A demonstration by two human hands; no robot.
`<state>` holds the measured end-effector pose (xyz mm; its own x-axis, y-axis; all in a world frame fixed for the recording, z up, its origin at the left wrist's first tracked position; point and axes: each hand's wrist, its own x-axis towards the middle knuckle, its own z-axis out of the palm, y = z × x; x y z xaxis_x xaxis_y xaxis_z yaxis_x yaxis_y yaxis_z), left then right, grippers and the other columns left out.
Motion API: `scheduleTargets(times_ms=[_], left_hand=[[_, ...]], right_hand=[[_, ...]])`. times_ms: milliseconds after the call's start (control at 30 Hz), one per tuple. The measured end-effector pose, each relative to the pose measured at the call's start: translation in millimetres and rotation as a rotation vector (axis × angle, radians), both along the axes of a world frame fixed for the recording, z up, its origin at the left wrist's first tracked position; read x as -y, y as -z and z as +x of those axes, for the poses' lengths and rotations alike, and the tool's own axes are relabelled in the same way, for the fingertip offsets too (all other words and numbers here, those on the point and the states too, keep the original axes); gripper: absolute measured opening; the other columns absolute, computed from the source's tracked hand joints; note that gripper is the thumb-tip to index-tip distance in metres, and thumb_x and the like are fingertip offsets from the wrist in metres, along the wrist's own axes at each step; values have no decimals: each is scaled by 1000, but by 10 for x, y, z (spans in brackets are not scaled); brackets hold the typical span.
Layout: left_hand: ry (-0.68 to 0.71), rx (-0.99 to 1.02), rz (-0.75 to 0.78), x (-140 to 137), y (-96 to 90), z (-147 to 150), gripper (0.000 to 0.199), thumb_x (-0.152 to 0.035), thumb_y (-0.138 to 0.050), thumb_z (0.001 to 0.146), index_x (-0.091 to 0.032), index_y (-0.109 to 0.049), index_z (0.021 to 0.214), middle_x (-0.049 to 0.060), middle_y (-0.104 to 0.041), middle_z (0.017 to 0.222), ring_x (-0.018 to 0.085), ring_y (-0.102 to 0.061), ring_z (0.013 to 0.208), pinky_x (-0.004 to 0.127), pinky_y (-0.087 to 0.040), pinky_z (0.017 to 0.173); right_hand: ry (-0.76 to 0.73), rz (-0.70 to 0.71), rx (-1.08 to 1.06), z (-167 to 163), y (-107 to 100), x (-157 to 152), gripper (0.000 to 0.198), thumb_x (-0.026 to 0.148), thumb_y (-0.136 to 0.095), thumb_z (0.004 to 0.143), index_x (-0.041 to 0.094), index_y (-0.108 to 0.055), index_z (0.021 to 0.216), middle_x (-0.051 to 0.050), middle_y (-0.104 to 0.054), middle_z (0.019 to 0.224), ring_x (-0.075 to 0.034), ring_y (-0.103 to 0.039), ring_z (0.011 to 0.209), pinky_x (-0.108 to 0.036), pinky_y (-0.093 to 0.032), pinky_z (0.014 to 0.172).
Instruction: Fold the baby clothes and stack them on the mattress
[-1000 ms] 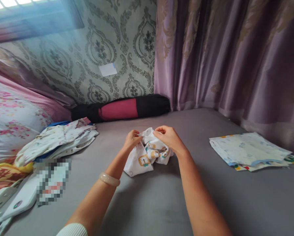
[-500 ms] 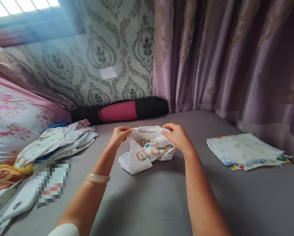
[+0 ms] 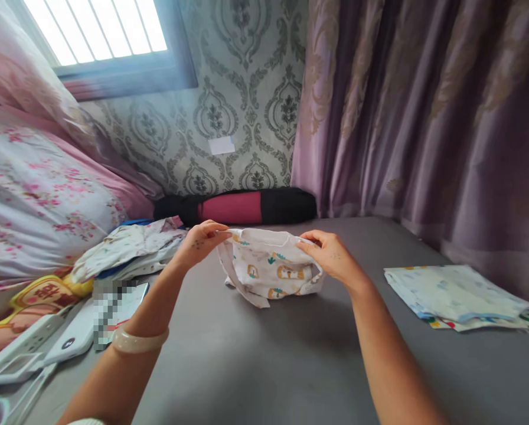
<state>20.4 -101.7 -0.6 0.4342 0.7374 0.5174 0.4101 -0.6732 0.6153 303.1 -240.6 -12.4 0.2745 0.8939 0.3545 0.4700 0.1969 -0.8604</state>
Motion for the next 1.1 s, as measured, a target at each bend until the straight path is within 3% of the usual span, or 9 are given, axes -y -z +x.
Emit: scheduleTargets(times_ms=[200, 300, 433, 533, 633, 733, 800, 933, 1100], left_hand=[[-55, -37, 23, 56, -150, -226, 22, -38, -62, 74, -20, -71, 80, 1, -61, 65, 13, -49, 59, 23, -37, 55], [-85, -24, 104, 163, -357, -291, 20, -38, -62, 74, -21, -73, 76, 2, -64, 66, 15, -53, 63, 25, -40, 61], [-94, 121, 205, 312, -696, -345, 17, -39, -68, 70, -22, -73, 71, 3, -65, 68, 18, -54, 71, 29, -43, 70], [-8, 322, -35, 318, -856, -339, 26, -43, -70, 68, -19, -72, 77, 3, -64, 68, 16, -54, 65, 29, -44, 63], [110, 263, -308, 199, -870, -270, 32, -43, -76, 59, -15, -72, 75, 2, -62, 60, 16, -55, 57, 26, -43, 56], [56, 362, -181, 58, -828, -171, 34, -45, -75, 59, -15, -72, 74, 2, -64, 62, 15, -57, 61, 25, -43, 58], [102, 429, -108, 2, -826, -119, 35, -48, -71, 64, -16, -72, 76, 3, -68, 73, 16, -60, 70, 25, -45, 63], [112, 320, -107, -37, -872, -71, 32, -46, -77, 56, -17, -71, 65, 6, -70, 86, 19, -61, 80, 26, -47, 68], [53, 283, -151, -81, -894, -56, 30, -47, -76, 59, -19, -73, 70, 6, -69, 83, 20, -61, 80, 29, -48, 68]], right_hand=[[-11, -32, 257, 30, -174, -30, 23, 43, -65, 73, 23, -74, 80, -1, -71, 75, -19, -61, 69, -28, -46, 62], [-23, -38, 372, 53, -389, -3, 25, 45, -64, 75, 23, -74, 81, -1, -70, 73, -18, -61, 66, -27, -44, 58], [-20, 49, 297, 61, -764, 84, 32, 53, -69, 71, 23, -74, 81, -2, -71, 77, -18, -62, 69, -27, -45, 59], [-88, 54, 178, 54, -958, 87, 35, 56, -70, 68, 24, -74, 81, -3, -71, 80, -19, -63, 72, -29, -48, 64], [-113, 72, 201, 47, -1033, -1, 28, 49, -79, 60, 22, -73, 68, -3, -69, 81, -19, -64, 76, -31, -50, 71], [-88, 172, 183, 54, -1063, -109, 22, 42, -81, 59, 22, -72, 65, -3, -69, 91, -20, -63, 87, -31, -50, 78], [-81, 195, 146, 72, -1085, -159, 20, 40, -80, 61, 22, -73, 64, -3, -68, 91, -20, -63, 89, -31, -51, 79], [-83, 185, 184, 123, -1127, -206, 18, 38, -81, 60, 23, -72, 62, -2, -68, 92, -20, -62, 91, -32, -50, 82], [-78, 160, 108, 144, -1149, -235, 18, 37, -82, 59, 22, -72, 62, -2, -68, 89, -21, -62, 90, -32, -49, 83]])
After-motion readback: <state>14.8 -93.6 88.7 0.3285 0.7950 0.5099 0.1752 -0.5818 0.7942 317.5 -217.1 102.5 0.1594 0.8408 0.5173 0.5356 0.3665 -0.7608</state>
